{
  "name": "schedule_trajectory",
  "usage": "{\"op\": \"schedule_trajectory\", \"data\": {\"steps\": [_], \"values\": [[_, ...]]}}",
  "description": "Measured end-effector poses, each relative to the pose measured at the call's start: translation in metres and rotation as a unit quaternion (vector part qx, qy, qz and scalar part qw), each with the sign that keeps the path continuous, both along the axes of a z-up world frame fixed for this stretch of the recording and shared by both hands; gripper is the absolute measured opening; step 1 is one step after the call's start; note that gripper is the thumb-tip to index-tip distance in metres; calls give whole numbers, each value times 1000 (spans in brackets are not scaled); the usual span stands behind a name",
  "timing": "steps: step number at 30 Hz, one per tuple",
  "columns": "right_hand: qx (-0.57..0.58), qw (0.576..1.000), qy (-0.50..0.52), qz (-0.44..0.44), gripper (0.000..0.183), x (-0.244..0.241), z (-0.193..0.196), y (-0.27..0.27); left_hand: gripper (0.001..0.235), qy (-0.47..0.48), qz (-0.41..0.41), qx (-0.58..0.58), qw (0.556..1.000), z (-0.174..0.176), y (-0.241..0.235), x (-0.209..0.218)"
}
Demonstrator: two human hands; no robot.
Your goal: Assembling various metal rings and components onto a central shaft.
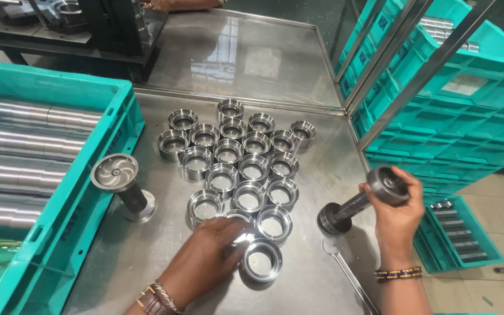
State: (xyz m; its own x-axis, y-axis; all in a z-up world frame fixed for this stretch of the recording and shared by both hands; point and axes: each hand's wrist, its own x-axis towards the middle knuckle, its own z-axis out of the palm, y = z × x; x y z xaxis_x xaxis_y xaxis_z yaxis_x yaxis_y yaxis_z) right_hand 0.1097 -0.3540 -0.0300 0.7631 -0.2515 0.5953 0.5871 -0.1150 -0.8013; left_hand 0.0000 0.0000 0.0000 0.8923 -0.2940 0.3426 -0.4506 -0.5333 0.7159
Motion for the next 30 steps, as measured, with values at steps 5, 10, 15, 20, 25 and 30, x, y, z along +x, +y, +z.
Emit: {"op": "schedule_trajectory", "data": {"steps": [5,10,15,20,25,30], "values": [[-8,998,-58,30,52,-43,45,22,33,14,-6,-58,998,9,-34,8],[84,986,-20,140,50,-85,60,83,52,-4,-43,-108,993,41,-67,2],[-201,971,-2,133,65,-95,45,134,72,262,25,-94,960,38,-47,-8],[-338,916,24,214,74,-83,64,118,46,59,-19,-370,927,-44,-4,1],[-495,818,169,242,45,-80,-19,102,48,232,-5,-665,710,-38,47,-15],[-639,753,95,127,44,-86,-64,114,71,193,-268,-749,574,-27,60,-25]]}}
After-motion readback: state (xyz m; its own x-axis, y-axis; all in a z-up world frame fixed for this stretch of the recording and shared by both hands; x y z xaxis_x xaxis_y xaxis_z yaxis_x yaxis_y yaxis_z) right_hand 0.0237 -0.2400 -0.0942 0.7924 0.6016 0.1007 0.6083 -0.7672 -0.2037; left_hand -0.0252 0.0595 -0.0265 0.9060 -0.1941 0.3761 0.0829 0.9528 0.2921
